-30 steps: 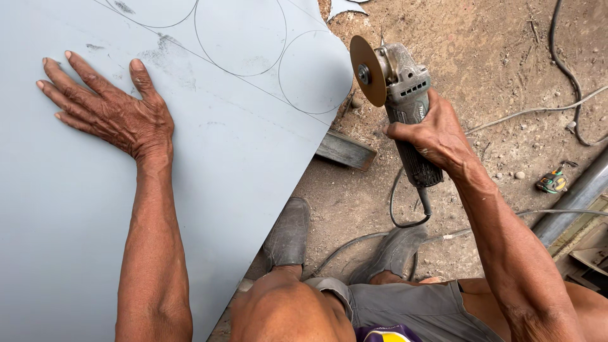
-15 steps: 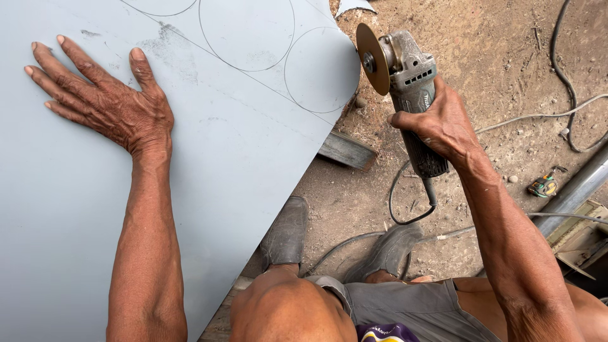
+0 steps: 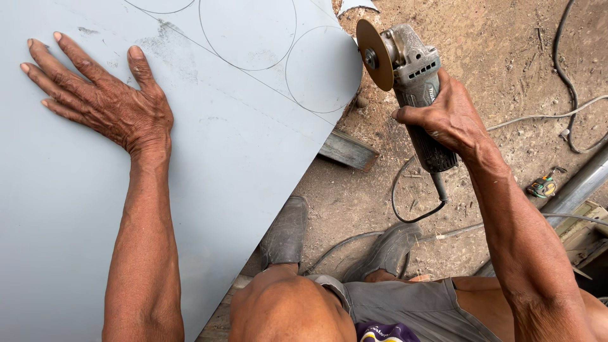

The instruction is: The person kneels on the ground holding a large flat metal sheet steady with one hand while cutting along drawn circle outlines with an angle grinder, producing sparks. The person works around the sheet, cutting out several circular shapes and separating the cut pieces from the sheet.

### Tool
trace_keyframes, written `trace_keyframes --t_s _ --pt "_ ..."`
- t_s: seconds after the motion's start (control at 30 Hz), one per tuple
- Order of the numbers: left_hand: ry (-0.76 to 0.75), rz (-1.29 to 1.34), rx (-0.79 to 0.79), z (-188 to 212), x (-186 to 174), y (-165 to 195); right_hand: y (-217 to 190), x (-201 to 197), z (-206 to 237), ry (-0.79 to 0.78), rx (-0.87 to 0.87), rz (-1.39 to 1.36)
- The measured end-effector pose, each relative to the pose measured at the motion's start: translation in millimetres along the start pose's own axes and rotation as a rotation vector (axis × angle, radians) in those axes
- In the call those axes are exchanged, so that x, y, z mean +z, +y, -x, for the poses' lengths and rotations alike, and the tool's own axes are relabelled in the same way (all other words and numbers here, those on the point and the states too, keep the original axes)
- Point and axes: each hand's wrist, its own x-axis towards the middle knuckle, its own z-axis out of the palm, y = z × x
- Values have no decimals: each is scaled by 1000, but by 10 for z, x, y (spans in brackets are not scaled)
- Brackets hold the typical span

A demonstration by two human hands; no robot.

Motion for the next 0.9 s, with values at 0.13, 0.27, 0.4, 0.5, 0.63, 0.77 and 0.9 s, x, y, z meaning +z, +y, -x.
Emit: trace_keyframes --t_s 0.13,0.27,0.4,0.5,0.63,0.77,0.9 --pt "-5 -17 2 0 -8 20 53 -24 -22 -15 -34 4" --pt "6 -2 1 -10 22 29 114 -26 -58 -56 26 2" --pt "15 16 3 -28 47 37 143 -32 -75 -51 -82 6" --pt "7 27 7 -32 48 43 130 -67 -119 -57 76 151" --pt "-3 5 2 -32 41 38 78 -141 -225 -79 10 159" --pt "12 27 14 -34 9 29 -17 -190 -313 -32 -188 280" --pt "-23 -18 -4 -44 -86 48 -137 -197 -283 -44 -13 310"
